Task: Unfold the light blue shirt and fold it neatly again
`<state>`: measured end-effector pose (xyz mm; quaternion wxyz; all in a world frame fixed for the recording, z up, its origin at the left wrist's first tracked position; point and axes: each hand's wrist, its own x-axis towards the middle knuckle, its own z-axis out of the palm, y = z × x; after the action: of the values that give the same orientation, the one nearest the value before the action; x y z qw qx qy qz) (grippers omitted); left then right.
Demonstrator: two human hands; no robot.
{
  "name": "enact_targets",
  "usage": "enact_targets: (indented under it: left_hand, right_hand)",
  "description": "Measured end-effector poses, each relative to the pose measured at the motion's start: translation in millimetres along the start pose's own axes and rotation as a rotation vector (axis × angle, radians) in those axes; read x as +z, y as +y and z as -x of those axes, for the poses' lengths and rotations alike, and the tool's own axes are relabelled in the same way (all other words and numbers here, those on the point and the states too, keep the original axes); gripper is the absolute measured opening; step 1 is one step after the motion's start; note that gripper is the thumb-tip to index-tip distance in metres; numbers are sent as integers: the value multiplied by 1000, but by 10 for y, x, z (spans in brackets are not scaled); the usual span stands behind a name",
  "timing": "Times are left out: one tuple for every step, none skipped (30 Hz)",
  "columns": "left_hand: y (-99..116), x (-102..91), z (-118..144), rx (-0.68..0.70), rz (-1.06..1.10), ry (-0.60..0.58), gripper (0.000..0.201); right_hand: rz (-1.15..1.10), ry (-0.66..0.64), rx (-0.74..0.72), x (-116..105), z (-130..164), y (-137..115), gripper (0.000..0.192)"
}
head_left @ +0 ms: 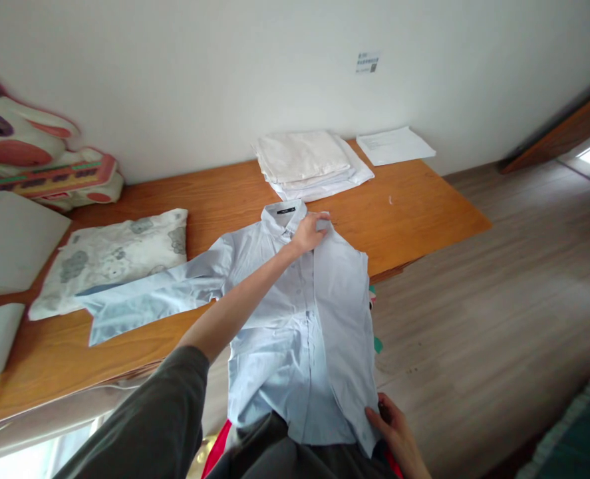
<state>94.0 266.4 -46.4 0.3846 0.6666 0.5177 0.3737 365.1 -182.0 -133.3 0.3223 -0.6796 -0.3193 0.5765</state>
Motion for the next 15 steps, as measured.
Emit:
enact_targets:
  left_hand:
    - [42,-1,19,68,-121,35,49]
    - [91,-1,44,137,-216,63,52]
    - [144,-1,74,208,-288,72,56]
    - [197,4,103,279,-340,52,58]
    - [245,13,127,353,-374,-2,58]
    - [285,29,142,423,-393,-88,56]
    - [314,52,145,483,-406,-187,50]
    - [332,82,134,529,-416,-284,43]
    - [339,116,112,562,-425,-370,35]
    - [339,152,79,586,-433,-439,28]
    - [337,188,41,603,-439,-490,23]
    - [337,222,3,616,-439,-526,21]
    - [343,253,-32,623,-433,-547,21]
    - [356,281,-59,625,-418,-551,23]
    - [378,308,-76,625,-399,-537,26]
  right_hand:
    - [-7,12,-5,10,-38,62,62]
    - [-16,30,-13,15,-80,128,63]
    - [-23,51,-23,14,-125,190,67]
    - [-28,66,-30,8,-171,243,73]
    - [-32,77,-30,-3,-217,280,80]
    - [-34,74,-24,-16,-257,298,85]
    - [-33,55,-12,-28,-290,294,88]
    - [-30,31,-1,-39,-310,269,86]
    - [-26,12,6,-44,-315,226,82]
    - [-20,2,7,-45,-302,169,77]
    - [-10,3,0,-41,-272,104,72]
    - [-1,13,-12,-34,-226,40,70]
    - [1,35,-26,-29,-168,-16,68]
    - [-9,52,-34,-26,-104,-58,67]
    - [-36,59,-35,-28,-42,-82,65]
